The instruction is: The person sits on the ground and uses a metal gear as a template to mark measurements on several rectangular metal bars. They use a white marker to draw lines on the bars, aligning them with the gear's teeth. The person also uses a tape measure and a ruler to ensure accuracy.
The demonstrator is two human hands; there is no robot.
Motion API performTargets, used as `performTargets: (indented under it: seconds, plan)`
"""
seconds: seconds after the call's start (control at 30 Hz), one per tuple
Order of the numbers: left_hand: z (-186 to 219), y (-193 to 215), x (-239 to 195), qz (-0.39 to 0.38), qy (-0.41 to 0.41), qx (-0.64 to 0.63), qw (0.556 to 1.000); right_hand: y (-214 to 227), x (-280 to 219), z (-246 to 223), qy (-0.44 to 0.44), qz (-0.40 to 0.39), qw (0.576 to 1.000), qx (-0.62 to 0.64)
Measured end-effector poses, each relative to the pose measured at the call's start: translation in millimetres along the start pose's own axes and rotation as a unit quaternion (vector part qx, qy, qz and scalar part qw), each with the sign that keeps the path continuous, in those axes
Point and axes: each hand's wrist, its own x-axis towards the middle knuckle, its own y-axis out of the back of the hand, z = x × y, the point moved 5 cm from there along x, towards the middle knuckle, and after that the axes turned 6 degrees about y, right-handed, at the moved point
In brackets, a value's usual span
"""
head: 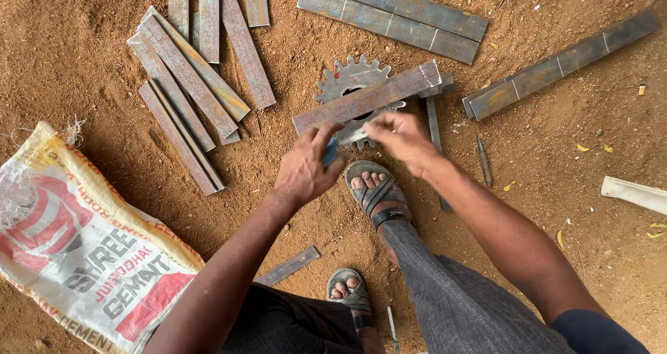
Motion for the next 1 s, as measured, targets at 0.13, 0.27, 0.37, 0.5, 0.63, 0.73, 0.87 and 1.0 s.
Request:
performTargets:
  seconds: [0.13, 0.27, 0.37, 0.5, 0.63, 0.73, 0.87, 1.0]
  plan:
    - [-62, 16, 8, 0.085, 0.098, 0.069, 0.989, 104, 20, -41, 0.141, 0.228, 0.941, -0.205]
    - [-93, 24, 14, 0.118, 0.145, 0.074, 0.980, 147, 34, -43, 0.157, 0.311, 0.902, -0.255]
    - [-97, 26, 18, 0.111, 0.182, 0.075, 0.974, 142, 45, -23, 0.161, 0.295, 0.912, -0.236]
    - [-92, 28, 19, 0.135, 0.143, 0.073, 0.978, 139, 51, -18, 0.236, 0.315, 0.868, -0.302]
    - [-88, 21, 24, 0.119, 0.154, 0.079, 0.978, 127, 23, -27, 0.247, 0.279, 0.861, -0.346]
    - [-86, 16, 31, 0.116, 0.143, 0.085, 0.979, 86, 13, -22, 0.221, 0.160, 0.916, -0.294]
    - [-86, 15, 35, 0.115, 0.143, 0.086, 0.979, 30, 14, -26, 0.298, 0.095, 0.850, -0.424]
    - [-86, 14, 33, 0.114, 0.148, 0.098, 0.978, 7, 16, -39, 0.306, 0.089, 0.817, -0.480]
